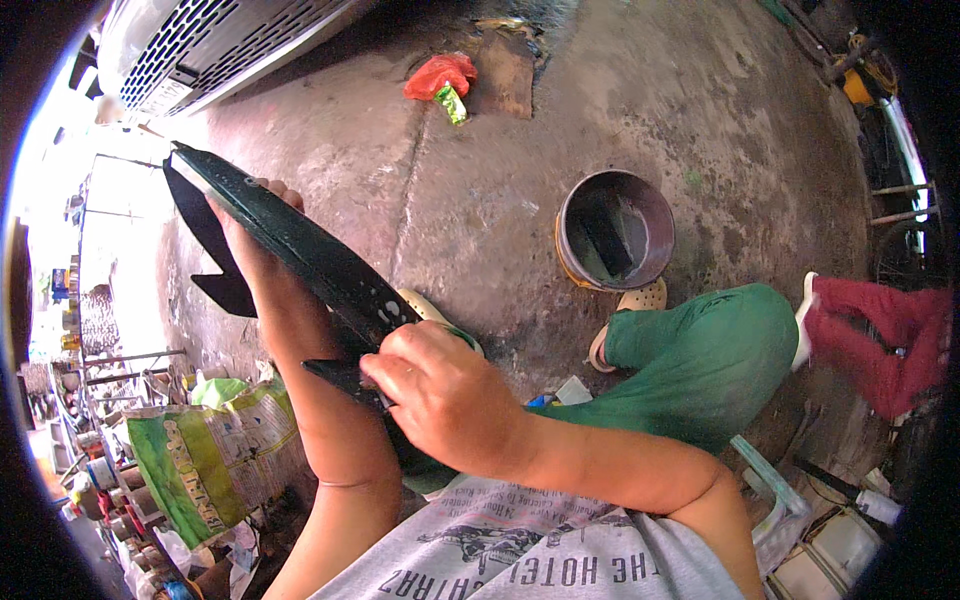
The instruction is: The person sits on the floor and sands a dark green car bumper with a sanding block. They hold the bumper with one hand and sand various surfaces, including the edges and inner frame, while occasionally turning the part over to access different areas.
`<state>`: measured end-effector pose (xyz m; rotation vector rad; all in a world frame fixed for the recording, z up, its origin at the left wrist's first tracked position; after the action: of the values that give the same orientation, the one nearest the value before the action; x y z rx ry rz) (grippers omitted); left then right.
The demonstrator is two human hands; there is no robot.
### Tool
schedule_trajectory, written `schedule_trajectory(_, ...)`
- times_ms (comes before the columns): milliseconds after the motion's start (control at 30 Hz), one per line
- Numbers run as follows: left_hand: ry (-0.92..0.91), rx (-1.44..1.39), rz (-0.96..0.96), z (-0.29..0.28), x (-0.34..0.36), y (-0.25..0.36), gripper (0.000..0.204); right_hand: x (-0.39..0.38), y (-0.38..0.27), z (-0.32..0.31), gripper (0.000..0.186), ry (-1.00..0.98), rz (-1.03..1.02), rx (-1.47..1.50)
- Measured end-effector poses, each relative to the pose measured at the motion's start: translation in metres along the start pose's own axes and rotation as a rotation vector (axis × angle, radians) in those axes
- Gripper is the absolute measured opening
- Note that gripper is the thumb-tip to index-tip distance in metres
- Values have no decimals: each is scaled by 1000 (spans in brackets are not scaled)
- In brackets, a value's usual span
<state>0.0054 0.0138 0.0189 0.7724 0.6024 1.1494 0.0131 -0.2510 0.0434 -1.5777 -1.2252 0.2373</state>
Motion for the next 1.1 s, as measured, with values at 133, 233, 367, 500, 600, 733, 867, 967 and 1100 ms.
schedule_trajectory(133,35,-7,-32,3,2,-7,40,22,-18,1,47,-28,-47,20)
schedule_trajectory(233,48,-5,16,4,3,-4,41,23,-16,2,49,-6,-88,-9)
schedule_trajectory(367,99,60,44,2,1,6,49,4,-1,-1,46,-6,-59,-68)
schedule_trajectory(500,143,166,22,22,-18,10,58,15,-10,-4,41,-24,-62,-20)
schedule_trajectory(600,96,96,-24,29,-22,9,51,31,-23,-5,42,-17,-101,11)
schedule_trajectory(733,194,119,-14,32,-20,13,54,14,-9,-9,36,15,-52,-68)
schedule_trajectory(867,163,139,-1,31,-18,4,55,20,-16,-10,35,-15,-48,-34)
schedule_trajectory(967,138,97,-6,33,-19,1,54,37,-29,-9,35,-15,-115,-9)
schedule_trajectory(1100,158,45,-27,34,-19,9,54,16,-15,-7,42,-63,-78,-76)
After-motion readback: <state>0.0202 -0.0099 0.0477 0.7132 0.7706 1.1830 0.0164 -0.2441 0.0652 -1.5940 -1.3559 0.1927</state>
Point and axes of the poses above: each hand's wrist, its own x-axis towards the middle knuckle, its own z-axis out of the palm, y = z × x, the point moved 4 cm from there along x, towards the middle knuckle, and after that the axes turned 2 degrees about z, right-handed, at the moved point
